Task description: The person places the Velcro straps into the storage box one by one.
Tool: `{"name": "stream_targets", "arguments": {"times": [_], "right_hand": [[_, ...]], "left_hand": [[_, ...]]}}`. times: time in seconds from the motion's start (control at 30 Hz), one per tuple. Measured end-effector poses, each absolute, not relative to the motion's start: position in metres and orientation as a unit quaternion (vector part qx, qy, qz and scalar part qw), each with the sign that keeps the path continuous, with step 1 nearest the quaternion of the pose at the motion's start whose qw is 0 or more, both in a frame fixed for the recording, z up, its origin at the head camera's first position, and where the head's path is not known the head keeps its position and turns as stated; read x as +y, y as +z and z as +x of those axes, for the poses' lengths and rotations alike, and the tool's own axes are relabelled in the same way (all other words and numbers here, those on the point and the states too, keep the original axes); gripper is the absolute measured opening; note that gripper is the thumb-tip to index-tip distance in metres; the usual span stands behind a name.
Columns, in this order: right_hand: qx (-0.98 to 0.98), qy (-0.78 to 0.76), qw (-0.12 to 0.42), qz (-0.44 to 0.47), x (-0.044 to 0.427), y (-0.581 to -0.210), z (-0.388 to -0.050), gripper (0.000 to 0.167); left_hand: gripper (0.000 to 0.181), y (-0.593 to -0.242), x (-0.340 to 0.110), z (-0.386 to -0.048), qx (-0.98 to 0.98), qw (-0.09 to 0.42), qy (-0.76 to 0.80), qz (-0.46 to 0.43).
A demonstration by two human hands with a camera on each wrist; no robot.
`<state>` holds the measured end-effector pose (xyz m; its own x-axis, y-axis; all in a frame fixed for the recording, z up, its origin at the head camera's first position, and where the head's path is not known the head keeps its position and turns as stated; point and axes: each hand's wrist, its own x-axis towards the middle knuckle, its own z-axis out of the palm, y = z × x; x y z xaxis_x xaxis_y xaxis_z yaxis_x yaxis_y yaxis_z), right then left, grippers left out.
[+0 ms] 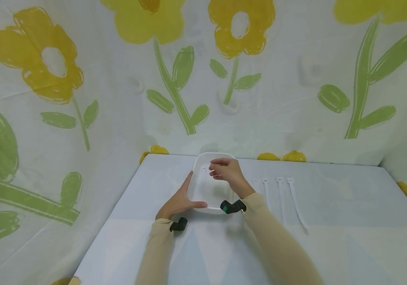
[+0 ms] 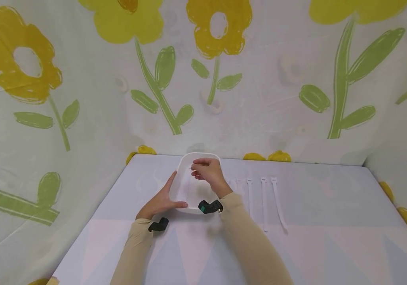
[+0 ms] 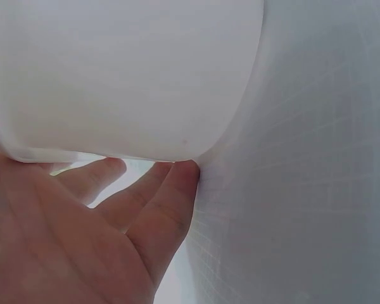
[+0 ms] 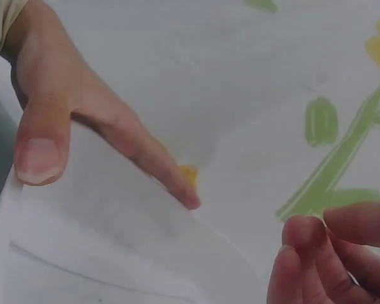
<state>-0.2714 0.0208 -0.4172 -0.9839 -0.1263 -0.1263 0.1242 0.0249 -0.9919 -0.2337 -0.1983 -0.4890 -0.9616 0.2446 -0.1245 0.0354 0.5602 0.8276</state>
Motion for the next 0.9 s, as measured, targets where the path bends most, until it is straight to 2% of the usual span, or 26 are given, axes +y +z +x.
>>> {"name": "stream_targets", "arguments": {"times": [0.43,0.9], "right_hand": [[0.723,-0.689,0.024,-0.037,0.072,-0.389,-0.244,0.036],[0.768,-0.637,-0.059,-0.002,0.137,-0.377,-0.212,0.039]], "left_hand": [[0.136,-0.487,-0.199,-0.233,0.875,0.113,0.463,0.082],[0.135,-0.486,-0.2,-0.231,0.882,0.114,0.45,0.078]]}}
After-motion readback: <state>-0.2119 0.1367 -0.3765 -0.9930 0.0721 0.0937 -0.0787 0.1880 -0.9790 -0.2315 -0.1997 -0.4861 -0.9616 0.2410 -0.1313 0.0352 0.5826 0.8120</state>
